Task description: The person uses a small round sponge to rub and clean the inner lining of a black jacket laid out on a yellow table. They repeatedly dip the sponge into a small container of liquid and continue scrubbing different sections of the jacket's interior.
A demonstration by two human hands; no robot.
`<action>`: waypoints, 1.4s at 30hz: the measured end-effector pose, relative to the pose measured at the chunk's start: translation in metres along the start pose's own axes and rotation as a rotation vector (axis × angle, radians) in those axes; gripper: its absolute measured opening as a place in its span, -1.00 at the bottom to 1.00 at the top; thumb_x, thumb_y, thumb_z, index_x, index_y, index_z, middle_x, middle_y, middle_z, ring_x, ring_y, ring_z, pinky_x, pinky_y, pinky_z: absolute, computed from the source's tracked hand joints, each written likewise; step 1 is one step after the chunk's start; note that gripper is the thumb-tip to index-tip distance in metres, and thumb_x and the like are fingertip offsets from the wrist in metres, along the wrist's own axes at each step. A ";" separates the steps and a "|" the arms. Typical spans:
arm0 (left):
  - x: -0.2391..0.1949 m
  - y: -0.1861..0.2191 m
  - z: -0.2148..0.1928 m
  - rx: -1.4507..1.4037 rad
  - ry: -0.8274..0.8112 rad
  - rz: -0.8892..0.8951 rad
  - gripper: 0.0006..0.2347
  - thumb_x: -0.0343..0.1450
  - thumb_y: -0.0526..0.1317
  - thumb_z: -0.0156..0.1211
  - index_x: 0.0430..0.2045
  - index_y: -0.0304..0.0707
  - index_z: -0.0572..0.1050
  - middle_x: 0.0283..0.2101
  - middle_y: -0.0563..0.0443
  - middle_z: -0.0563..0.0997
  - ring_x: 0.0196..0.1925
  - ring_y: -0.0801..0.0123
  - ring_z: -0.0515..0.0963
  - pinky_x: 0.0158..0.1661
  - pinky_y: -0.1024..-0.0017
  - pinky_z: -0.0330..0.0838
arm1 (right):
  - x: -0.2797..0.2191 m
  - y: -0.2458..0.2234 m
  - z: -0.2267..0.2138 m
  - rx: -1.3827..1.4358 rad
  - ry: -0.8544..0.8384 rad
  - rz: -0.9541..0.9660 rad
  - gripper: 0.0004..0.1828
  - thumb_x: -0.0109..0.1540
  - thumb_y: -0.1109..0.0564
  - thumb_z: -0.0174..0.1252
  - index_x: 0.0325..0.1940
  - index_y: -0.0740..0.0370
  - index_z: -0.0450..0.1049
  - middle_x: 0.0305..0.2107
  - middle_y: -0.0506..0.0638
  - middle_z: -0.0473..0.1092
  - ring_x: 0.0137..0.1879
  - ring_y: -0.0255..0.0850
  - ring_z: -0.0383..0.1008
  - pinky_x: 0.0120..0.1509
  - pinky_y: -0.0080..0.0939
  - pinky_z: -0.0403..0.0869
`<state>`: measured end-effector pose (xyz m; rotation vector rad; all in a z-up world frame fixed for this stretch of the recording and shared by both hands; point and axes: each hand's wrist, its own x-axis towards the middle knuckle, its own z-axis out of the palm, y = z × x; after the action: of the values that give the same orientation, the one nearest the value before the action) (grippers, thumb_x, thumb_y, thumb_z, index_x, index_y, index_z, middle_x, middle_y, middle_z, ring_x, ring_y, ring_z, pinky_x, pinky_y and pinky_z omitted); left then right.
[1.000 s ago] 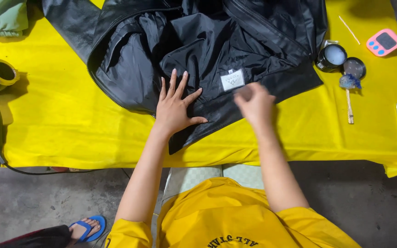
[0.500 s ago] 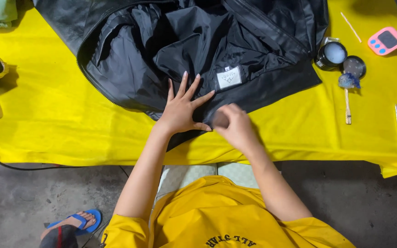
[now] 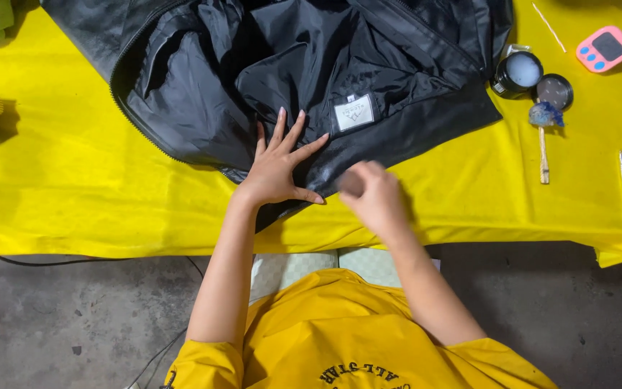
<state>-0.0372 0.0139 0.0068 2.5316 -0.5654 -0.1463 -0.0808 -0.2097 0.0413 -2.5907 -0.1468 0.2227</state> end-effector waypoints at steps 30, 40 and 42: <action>0.002 0.001 0.000 -0.020 -0.021 -0.021 0.01 -0.01 0.34 0.56 0.41 0.35 0.23 0.58 -0.16 -0.10 0.59 -0.15 -0.42 0.35 -0.31 -0.64 | 0.025 -0.011 -0.017 -0.045 0.014 0.032 -0.55 0.19 0.01 0.38 0.13 0.07 0.48 -0.06 0.10 0.45 0.15 0.09 0.47 0.24 0.15 0.44; 0.002 -0.002 0.003 -0.016 -0.027 -0.013 0.02 -0.01 0.36 0.55 0.42 0.34 0.22 0.58 -0.16 -0.10 0.59 -0.16 -0.42 0.35 -0.33 -0.61 | 0.024 0.000 -0.017 -0.061 0.093 0.002 -0.53 0.22 0.00 0.36 0.17 0.15 0.44 -0.05 0.16 0.43 0.15 0.14 0.46 0.29 0.17 0.34; 0.002 -0.002 0.002 -0.018 -0.027 -0.014 0.02 -0.01 0.37 0.54 0.42 0.34 0.22 0.58 -0.17 -0.09 0.59 -0.16 -0.42 0.35 -0.31 -0.63 | 0.023 0.001 -0.006 -0.020 -0.091 -0.220 -0.47 0.12 -0.06 0.40 0.13 0.09 0.49 -0.05 0.08 0.48 0.21 0.14 0.47 0.33 0.15 0.34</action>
<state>-0.0346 0.0140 0.0042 2.5204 -0.5547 -0.1904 -0.0572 -0.2095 0.0428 -2.5600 -0.4661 0.2587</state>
